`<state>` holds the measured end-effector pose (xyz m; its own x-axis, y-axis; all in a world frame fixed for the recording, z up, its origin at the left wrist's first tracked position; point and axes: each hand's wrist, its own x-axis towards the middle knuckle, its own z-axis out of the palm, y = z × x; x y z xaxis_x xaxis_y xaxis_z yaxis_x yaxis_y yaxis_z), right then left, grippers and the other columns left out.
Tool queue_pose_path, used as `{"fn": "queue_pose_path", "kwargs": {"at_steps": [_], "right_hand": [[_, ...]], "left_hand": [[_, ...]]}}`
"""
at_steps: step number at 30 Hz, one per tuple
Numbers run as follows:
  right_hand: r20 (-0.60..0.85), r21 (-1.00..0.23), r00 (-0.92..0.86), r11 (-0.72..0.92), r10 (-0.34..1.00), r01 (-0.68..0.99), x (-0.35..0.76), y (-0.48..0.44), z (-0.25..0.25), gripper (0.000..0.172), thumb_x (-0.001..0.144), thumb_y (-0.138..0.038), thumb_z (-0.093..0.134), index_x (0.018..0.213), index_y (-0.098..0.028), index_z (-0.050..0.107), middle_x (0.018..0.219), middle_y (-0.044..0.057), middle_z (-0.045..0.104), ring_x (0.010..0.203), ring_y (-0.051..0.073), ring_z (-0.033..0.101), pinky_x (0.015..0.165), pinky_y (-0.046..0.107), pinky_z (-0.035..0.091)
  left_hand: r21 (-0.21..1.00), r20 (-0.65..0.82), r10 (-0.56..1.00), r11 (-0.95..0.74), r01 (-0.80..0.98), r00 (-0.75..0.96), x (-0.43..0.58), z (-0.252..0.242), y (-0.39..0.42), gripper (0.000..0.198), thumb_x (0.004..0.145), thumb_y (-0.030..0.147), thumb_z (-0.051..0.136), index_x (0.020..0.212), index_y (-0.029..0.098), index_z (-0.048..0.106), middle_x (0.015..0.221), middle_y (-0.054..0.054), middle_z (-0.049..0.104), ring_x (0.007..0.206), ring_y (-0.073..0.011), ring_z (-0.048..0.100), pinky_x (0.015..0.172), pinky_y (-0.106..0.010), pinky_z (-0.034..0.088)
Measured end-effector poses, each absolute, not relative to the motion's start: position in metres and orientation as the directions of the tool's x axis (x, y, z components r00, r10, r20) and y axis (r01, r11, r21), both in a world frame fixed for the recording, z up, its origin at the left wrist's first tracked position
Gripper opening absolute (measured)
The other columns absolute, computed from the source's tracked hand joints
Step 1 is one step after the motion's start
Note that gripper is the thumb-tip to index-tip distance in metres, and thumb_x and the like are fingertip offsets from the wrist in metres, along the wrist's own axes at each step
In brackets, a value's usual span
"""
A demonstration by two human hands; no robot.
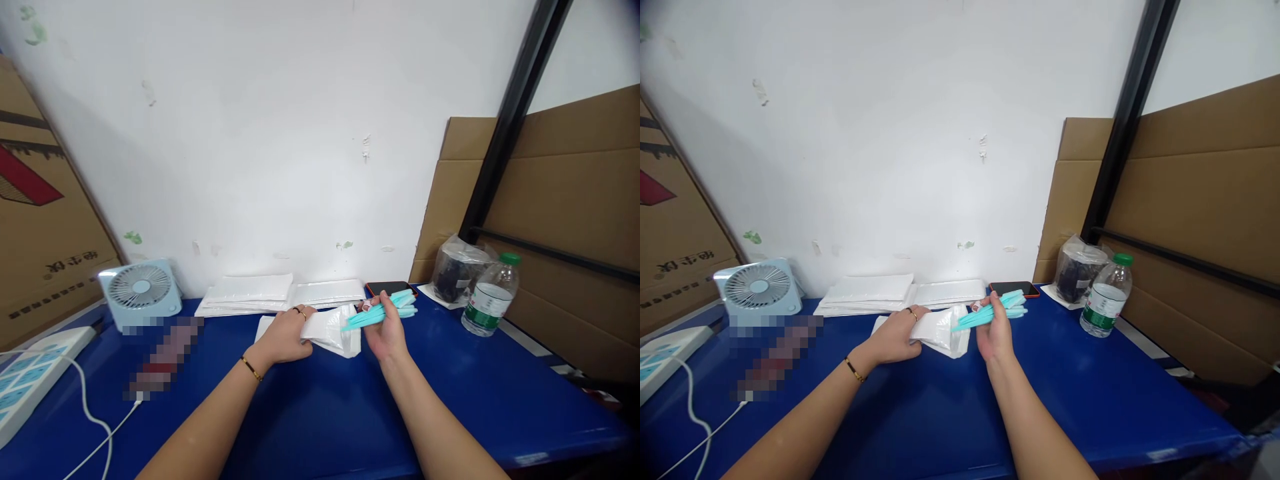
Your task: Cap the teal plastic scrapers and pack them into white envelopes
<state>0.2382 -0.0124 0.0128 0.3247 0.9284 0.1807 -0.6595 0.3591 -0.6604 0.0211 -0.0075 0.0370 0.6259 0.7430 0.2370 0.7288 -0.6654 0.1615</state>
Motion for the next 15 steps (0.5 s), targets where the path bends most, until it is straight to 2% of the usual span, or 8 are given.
{"fn": "queue_pose_path", "kwargs": {"at_steps": [4, 8, 11, 13, 15], "right_hand": [[0.173, -0.638, 0.365, 0.386, 0.915, -0.666, 0.235, -0.013, 0.016, 0.028, 0.078, -0.039, 0.058, 0.059, -0.021, 0.048, 0.059, -0.003, 0.05, 0.064, 0.013, 0.054, 0.072, 0.03, 0.047], [0.178, -0.715, 0.322, 0.347, 0.93, -0.607, 0.215, -0.021, 0.025, 0.03, 0.077, -0.046, 0.057, 0.066, -0.019, 0.054, 0.081, 0.002, 0.06, 0.084, 0.017, 0.058, 0.077, 0.03, 0.045], [0.252, -0.815, 0.308, 0.373, 0.917, -0.443, 0.202, -0.027, 0.044, 0.031, 0.074, -0.05, 0.058, 0.074, -0.018, 0.06, 0.096, 0.003, 0.061, 0.089, 0.018, 0.056, 0.075, 0.028, 0.042], [0.291, -0.887, 0.239, 0.355, 0.926, -0.297, 0.197, -0.028, 0.064, 0.033, 0.072, -0.051, 0.06, 0.075, -0.018, 0.061, 0.09, 0.002, 0.062, 0.08, 0.017, 0.055, 0.068, 0.026, 0.04], [0.289, -0.939, 0.13, 0.307, 0.949, -0.154, 0.196, -0.026, 0.09, 0.035, 0.07, -0.052, 0.062, 0.074, -0.017, 0.061, 0.076, 0.001, 0.06, 0.069, 0.015, 0.053, 0.061, 0.025, 0.038]], "left_hand": [[0.26, 0.306, 0.742, -0.668, 0.697, 0.597, 0.02, 0.036, -0.009, 0.056, 0.064, 0.022, 0.054, 0.119, 0.02, 0.043, 0.111, -0.006, 0.053, 0.102, -0.0232, 0.051, 0.089, -0.032, 0.039], [0.381, 0.379, 0.738, -0.674, 0.633, 0.558, 0.033, 0.033, -0.015, 0.06, 0.066, 0.022, 0.056, 0.124, 0.02, 0.04, 0.119, -0.007, 0.05, 0.108, -0.0243, 0.048, 0.095, -0.035, 0.037], [0.45, 0.448, 0.727, -0.686, 0.572, 0.52, 0.045, 0.031, -0.017, 0.076, 0.058, 0.026, 0.067, 0.128, 0.021, 0.037, 0.119, -0.009, 0.048, 0.107, -0.0272, 0.048, 0.093, -0.039, 0.038], [0.504, 0.511, 0.732, -0.68, 0.533, 0.451, 0.052, 0.031, -0.016, 0.08, 0.054, 0.023, 0.069, 0.128, 0.02, 0.037, 0.117, -0.009, 0.049, 0.106, -0.0274, 0.048, 0.091, -0.04, 0.039], [0.584, 0.565, 0.749, -0.66, 0.473, 0.348, 0.058, 0.035, -0.014, 0.073, 0.058, 0.018, 0.065, 0.125, 0.019, 0.038, 0.116, -0.009, 0.05, 0.105, -0.0253, 0.049, 0.09, -0.038, 0.04]]}}
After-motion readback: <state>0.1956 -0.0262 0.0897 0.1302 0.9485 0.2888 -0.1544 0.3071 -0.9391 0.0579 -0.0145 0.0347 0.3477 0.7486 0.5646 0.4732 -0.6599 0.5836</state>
